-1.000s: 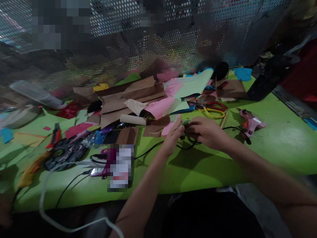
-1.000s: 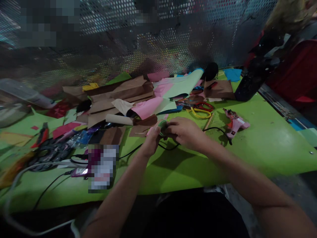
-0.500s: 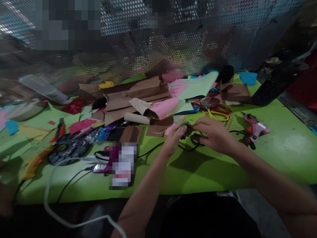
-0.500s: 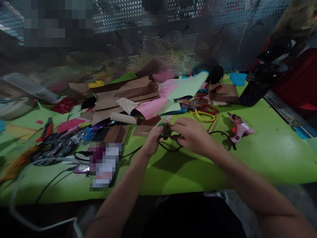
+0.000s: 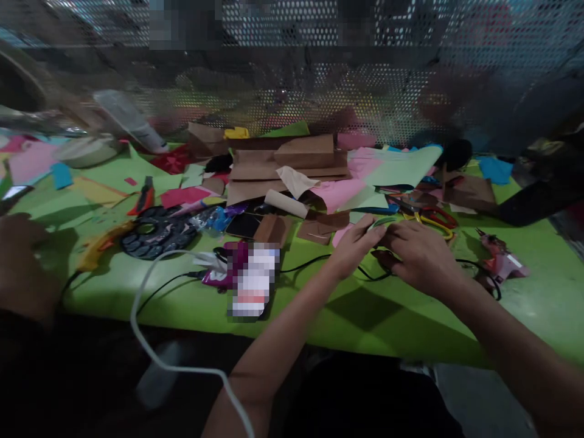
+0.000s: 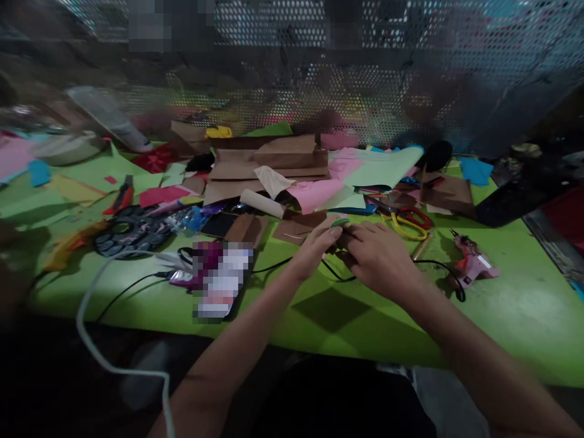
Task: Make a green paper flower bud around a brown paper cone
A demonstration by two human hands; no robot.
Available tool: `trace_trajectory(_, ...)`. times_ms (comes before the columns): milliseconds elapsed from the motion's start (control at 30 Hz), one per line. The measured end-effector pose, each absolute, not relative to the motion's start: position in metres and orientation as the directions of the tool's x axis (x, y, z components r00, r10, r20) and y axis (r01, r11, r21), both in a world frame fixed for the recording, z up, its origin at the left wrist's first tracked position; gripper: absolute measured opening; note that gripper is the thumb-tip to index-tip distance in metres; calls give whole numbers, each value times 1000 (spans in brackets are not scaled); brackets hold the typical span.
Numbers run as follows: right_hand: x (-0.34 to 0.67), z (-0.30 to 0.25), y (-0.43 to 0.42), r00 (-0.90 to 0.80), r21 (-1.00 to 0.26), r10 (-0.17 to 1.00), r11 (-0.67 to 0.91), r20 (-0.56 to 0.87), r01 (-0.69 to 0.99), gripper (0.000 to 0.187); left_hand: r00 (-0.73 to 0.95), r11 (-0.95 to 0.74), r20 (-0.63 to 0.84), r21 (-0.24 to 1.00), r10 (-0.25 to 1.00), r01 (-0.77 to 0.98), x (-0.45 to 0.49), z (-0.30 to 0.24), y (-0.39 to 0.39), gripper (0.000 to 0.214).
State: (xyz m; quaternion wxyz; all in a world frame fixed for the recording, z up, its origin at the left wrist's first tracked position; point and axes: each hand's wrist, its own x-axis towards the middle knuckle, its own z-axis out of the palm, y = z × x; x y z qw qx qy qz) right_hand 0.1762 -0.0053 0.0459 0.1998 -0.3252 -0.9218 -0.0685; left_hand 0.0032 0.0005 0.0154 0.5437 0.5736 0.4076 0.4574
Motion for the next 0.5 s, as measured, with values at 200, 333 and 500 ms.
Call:
trace_trajectory(200,167,34,-3,-712,-162,605,790,357,591,24,267,4,15,998,964,-70,-15,8,-1,42)
trace_trajectory(333,167,34,0,-611,-428,685,727,397,536,19,256,39,-4,991,967,-130,-22,2,0,45)
trace_trajectory(500,167,38,8,-566,-543,701,705,433,457,13,267,104,-48,975,963,-197,-23,-8,6,50)
